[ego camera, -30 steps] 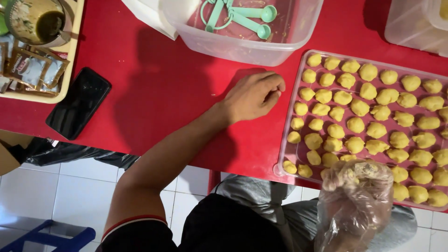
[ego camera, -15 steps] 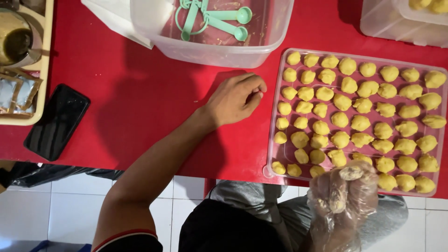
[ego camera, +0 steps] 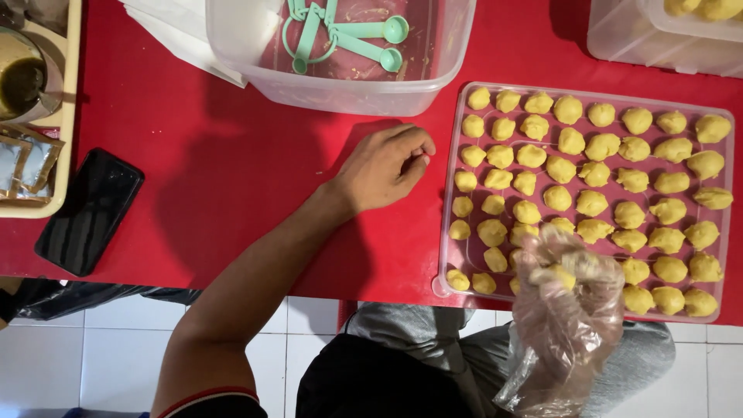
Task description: Shaping and placing small dough balls into a tray for baking.
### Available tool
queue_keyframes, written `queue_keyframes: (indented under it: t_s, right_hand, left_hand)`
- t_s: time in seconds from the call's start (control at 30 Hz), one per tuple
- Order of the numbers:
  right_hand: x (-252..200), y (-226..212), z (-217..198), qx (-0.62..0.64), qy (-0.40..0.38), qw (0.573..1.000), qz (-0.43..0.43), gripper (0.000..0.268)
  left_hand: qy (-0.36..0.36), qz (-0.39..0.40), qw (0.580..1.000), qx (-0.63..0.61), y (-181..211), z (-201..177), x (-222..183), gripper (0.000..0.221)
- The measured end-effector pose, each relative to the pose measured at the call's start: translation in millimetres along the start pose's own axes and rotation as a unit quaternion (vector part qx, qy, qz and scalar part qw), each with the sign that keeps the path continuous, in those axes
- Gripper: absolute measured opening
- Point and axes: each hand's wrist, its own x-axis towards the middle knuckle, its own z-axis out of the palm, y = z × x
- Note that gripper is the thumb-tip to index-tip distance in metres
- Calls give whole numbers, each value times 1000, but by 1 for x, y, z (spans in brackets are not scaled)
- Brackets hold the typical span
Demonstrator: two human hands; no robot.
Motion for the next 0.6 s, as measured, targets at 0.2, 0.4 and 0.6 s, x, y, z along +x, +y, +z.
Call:
queue_keyframes:
  t_s: [0.2,0.4,0.6]
  right_hand:
    - [22,-8,61,-74,168,983,23,16]
    - [27,2,52,53,96,992,57,19]
    - [27,26,44,83,26,995,57,41]
  left_hand:
    - [4,4,1000,-8,0,0,0,6]
    - [-13,-14,1000,-4,-1,0,1,6]
    - [6,-17,999,-35,-12,6,-1,8]
